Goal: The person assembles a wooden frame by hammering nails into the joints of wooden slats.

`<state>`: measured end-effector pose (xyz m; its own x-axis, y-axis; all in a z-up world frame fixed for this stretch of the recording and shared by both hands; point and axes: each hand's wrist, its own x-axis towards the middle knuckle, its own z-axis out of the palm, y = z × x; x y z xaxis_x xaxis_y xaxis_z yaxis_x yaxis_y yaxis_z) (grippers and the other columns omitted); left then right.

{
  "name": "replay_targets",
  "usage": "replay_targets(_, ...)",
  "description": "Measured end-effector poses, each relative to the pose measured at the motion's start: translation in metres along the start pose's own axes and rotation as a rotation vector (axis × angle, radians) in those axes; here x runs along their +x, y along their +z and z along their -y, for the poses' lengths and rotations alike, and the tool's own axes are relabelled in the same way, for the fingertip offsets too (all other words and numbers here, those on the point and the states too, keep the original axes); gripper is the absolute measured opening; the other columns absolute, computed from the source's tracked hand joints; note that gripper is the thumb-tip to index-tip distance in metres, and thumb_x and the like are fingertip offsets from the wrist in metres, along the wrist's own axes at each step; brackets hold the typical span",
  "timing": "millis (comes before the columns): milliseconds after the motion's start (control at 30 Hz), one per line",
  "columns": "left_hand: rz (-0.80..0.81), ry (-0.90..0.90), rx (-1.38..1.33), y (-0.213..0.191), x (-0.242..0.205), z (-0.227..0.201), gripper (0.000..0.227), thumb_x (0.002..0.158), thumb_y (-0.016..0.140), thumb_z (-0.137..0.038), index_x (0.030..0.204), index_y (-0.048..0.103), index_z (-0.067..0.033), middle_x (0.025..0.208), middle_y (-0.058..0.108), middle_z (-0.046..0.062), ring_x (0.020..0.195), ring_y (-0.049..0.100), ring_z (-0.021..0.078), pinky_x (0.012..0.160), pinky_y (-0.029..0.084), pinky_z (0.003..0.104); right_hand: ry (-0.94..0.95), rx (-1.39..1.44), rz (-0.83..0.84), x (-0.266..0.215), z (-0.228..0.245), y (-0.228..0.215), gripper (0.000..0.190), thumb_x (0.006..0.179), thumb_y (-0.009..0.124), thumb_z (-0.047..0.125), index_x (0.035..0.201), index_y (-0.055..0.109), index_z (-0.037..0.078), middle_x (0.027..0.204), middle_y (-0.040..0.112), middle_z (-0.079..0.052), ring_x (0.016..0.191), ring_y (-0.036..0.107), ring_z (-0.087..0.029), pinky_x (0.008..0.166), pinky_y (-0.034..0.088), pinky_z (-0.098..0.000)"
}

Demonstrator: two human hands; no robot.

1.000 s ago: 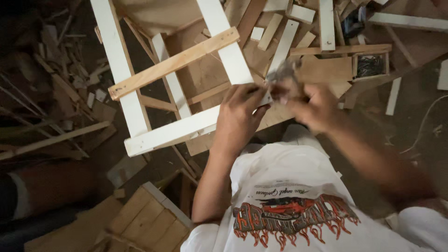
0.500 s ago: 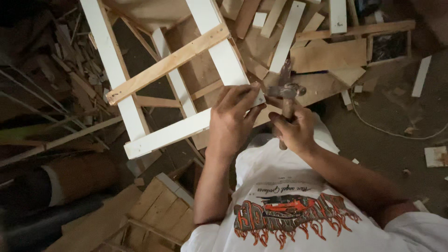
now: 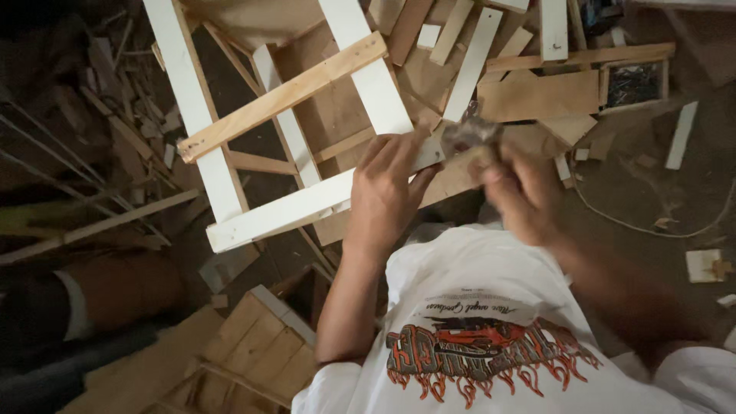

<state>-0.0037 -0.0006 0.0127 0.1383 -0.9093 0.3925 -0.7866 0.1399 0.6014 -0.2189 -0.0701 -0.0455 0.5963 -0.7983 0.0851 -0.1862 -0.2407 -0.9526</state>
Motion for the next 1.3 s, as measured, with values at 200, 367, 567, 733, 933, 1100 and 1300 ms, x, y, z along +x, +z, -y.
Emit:
replay_targets(200, -0.052, 0.017, -0.08, 0.008, -0.005, 0.011, 0.077, 0.08, 0.087, -0.014, 0.144, 0.046, -0.0022, 0.115, 0.073, 0.007, 0.11, 0.067, 0.0303, 0.096, 0.056, 0.04, -0.39, -0.753, 0.25, 0.025, 0.103, -0.047, 0.046, 0.1, 0.064, 0.019, 0.143, 0.061, 0.002, 0.084, 0.067, -0.013, 0.064, 0.065, -0.027, 0.057, 0.053, -0.0398)
replay_targets(367, -0.038, 0.029, -0.086, 0.011, -0.007, 0.018, 0.068, 0.076, 0.087, -0.015, 0.135, 0.053, -0.004, 0.111, 0.073, 0.01, 0.106, 0.068, 0.0299, 0.093, 0.055, 0.04, -0.42, -0.849, 0.227, 0.038, 0.126, -0.04, 0.034, 0.096, 0.076, 0.025, 0.119, 0.068, 0.001, 0.087, 0.069, -0.013, 0.065, 0.066, -0.026, 0.06, 0.053, -0.0401)
replay_targets(567, -0.065, 0.029, -0.072, 0.018, -0.008, 0.025, 0.065, 0.079, 0.088, -0.017, 0.132, 0.055, -0.002, 0.106, 0.069, 0.014, 0.103, 0.066, 0.0333, 0.089, 0.055, 0.041, -0.345, -0.731, 0.069, 0.06, 0.083, 0.001, 0.037, 0.081, 0.091, 0.028, 0.095, 0.072, -0.001, 0.077, 0.067, -0.012, 0.059, 0.063, -0.024, 0.054, 0.048, -0.0377)
replay_targets(733, -0.06, -0.023, -0.094, 0.02, -0.006, 0.023, 0.069, 0.075, 0.089, -0.018, 0.131, 0.056, 0.0036, 0.101, 0.068, 0.018, 0.096, 0.067, 0.0351, 0.085, 0.055, 0.042, -0.348, -0.669, -0.073, 0.05, 0.07, 0.008, 0.024, 0.092, 0.088, 0.015, 0.085, 0.071, -0.001, 0.07, 0.063, -0.011, 0.055, 0.06, -0.022, 0.055, 0.046, -0.038)
replay_targets(933, -0.073, -0.018, -0.08, 0.019, -0.007, 0.024, 0.064, 0.075, 0.09, -0.014, 0.127, 0.058, 0.004, 0.103, 0.07, 0.018, 0.099, 0.07, 0.0342, 0.087, 0.057, 0.04, -0.475, -0.646, -0.144, 0.047, 0.069, 0.016, 0.016, 0.097, 0.084, 0.011, 0.101, 0.074, -0.001, 0.082, 0.07, -0.013, 0.068, 0.07, -0.024, 0.06, 0.051, -0.0357)
replay_targets(1100, -0.106, -0.008, -0.108, 0.016, -0.008, 0.021, 0.061, 0.073, 0.09, -0.014, 0.123, 0.06, 0.0009, 0.103, 0.072, 0.018, 0.099, 0.07, 0.0343, 0.086, 0.057, 0.041, -0.425, -0.641, -0.164, 0.043, 0.067, 0.017, 0.016, 0.097, 0.085, 0.012, 0.098, 0.073, 0.001, 0.08, 0.07, -0.011, 0.068, 0.069, -0.023, 0.062, 0.053, -0.0365)
replay_targets(1300, -0.052, -0.027, -0.088, 0.015, -0.005, 0.021, 0.062, 0.075, 0.091, -0.015, 0.125, 0.058, 0.0004, 0.097, 0.072, 0.016, 0.101, 0.069, 0.0337, 0.086, 0.056, 0.042, -0.281, -0.498, -0.023, 0.051, 0.06, -0.013, 0.016, 0.108, 0.072, 0.019, 0.102, 0.07, 0.005, 0.081, 0.071, -0.004, 0.063, 0.068, -0.01, 0.053, 0.051, -0.0295)
